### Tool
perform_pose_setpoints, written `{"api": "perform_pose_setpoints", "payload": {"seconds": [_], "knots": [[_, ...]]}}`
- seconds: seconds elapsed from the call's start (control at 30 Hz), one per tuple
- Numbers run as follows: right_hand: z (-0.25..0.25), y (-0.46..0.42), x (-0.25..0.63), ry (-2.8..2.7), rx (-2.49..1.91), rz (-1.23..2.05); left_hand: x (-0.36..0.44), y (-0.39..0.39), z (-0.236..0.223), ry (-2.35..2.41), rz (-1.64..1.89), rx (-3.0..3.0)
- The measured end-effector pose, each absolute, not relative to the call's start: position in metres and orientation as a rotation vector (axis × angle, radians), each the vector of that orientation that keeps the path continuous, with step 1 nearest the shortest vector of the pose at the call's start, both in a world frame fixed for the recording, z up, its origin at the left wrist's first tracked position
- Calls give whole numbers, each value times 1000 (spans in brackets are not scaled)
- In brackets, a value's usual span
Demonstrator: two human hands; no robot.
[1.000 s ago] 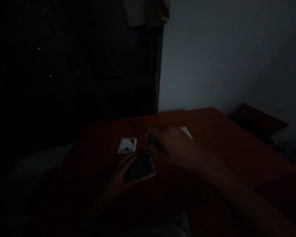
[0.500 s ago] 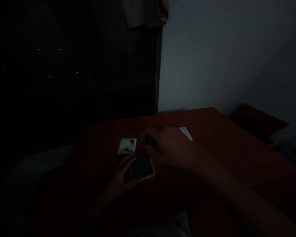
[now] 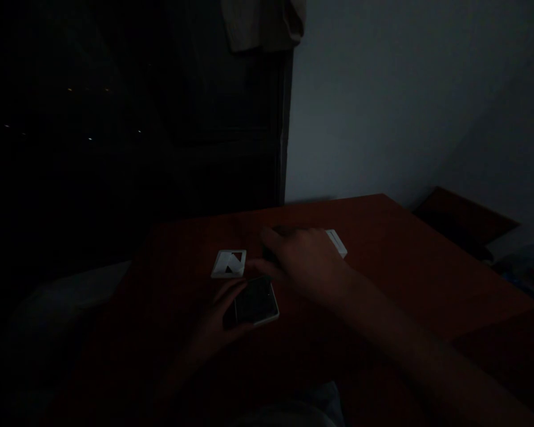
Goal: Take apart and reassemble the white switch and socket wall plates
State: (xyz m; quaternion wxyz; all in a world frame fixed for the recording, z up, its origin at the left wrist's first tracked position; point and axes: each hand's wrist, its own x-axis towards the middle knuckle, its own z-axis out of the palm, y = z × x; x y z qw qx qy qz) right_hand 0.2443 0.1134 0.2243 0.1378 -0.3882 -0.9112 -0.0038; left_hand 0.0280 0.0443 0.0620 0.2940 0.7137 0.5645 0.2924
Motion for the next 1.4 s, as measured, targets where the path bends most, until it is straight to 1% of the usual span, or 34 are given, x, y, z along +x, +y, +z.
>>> {"api": "perform_pose_setpoints", "payload": {"seconds": [0.07,0.23,0.3,0.43,0.5,0.57,0.67,0.73,0.8,0.93,1.0,1.1,1.17,1.2,1.33,1.4], "knots": [[225,112,244,-2632,-1145,-21,28,45,62,1498,778,1897],[228,109,246,-2635,-992,275,27,44,59,1504,781,1898],[227,110,246,-2622,-1016,231,27,44,59,1504,786,1903],[222,113,244,-2602,-1197,-89,27,44,61,1502,797,1903],[221,113,244,-2591,-1256,-156,28,44,62,1505,788,1904],[222,112,246,-2591,-1212,-52,28,44,63,1515,785,1898],[223,111,250,-2611,-1000,233,28,44,61,1507,798,1897],[223,111,252,-2606,-950,310,28,43,60,1493,812,1898],[221,112,251,-2586,-1023,215,27,43,59,1485,815,1901],[218,113,247,-2551,-1258,-101,27,44,60,1500,801,1907],[218,111,248,-2548,-1261,-58,27,44,61,1509,800,1911],[220,110,251,-2578,-1066,226,28,44,62,1498,813,1904],[220,110,253,-2588,-979,331,28,44,64,1477,809,1893],[219,110,253,-2585,-985,315,28,44,64,1473,800,1890],[218,111,252,-2557,-1129,84,28,43,66,1493,774,1894],[218,110,252,-2562,-1115,135,28,43,66,1496,782,1901]]}}
